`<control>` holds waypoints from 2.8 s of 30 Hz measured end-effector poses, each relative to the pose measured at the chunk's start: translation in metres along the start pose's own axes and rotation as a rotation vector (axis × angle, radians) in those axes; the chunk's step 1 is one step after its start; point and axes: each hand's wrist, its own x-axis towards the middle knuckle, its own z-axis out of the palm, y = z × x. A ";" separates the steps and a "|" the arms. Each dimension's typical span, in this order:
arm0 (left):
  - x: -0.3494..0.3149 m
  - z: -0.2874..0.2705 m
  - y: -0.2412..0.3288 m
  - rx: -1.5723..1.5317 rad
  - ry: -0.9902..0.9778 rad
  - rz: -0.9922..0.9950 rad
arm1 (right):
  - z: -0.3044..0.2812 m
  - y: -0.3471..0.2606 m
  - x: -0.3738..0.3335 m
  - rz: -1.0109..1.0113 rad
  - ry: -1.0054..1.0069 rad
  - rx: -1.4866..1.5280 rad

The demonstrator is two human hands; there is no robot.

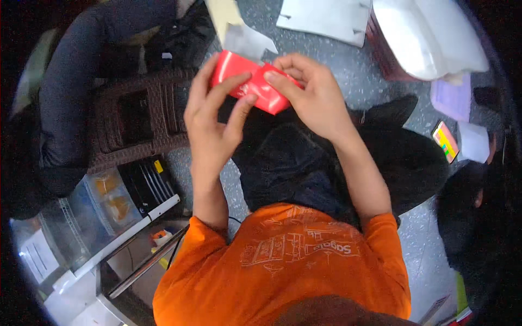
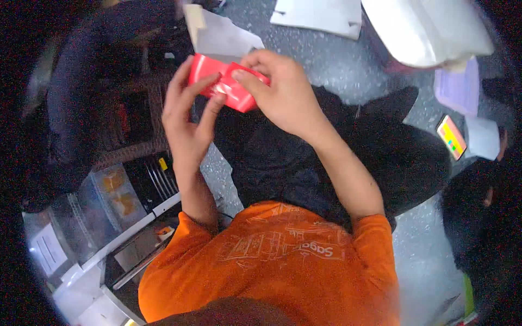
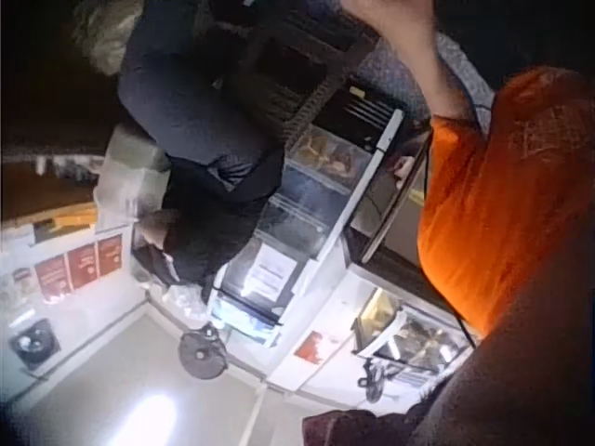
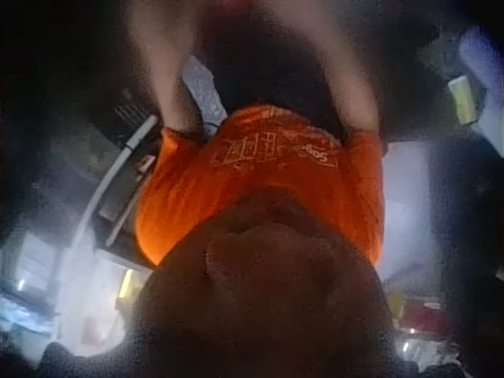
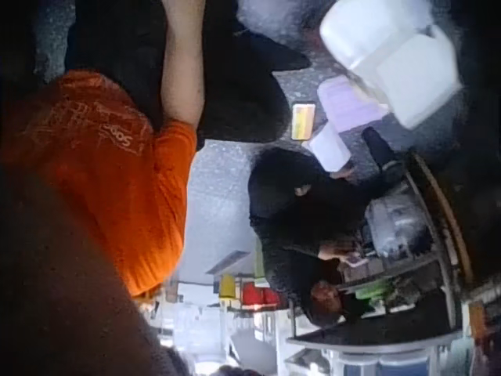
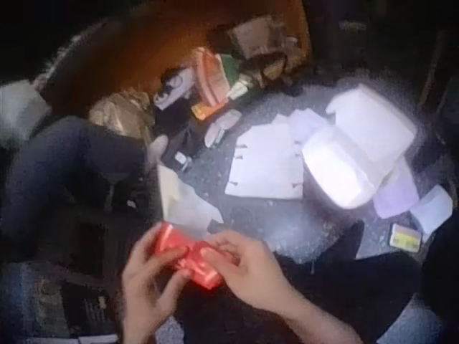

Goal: The person sits on the floor and assembles small white cardboard boxes by folding the flaps and inserting a red rectangular item inside. The person repeatedly picks up flat box pieces, folds them into shape, places the red item inside, and closes the box.

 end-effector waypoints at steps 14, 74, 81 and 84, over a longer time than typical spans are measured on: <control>0.004 0.009 -0.023 -0.239 0.039 -0.126 | 0.016 0.009 0.010 0.124 -0.069 -0.013; -0.004 -0.003 0.024 -0.958 0.108 -0.111 | 0.008 -0.060 -0.024 -0.470 0.025 -0.182; 0.003 -0.029 -0.017 -1.072 0.484 -0.181 | -0.027 -0.025 -0.055 -0.193 0.254 -0.355; 0.014 -0.010 -0.014 -1.289 0.546 -0.173 | -0.046 -0.021 -0.106 0.246 -0.060 0.136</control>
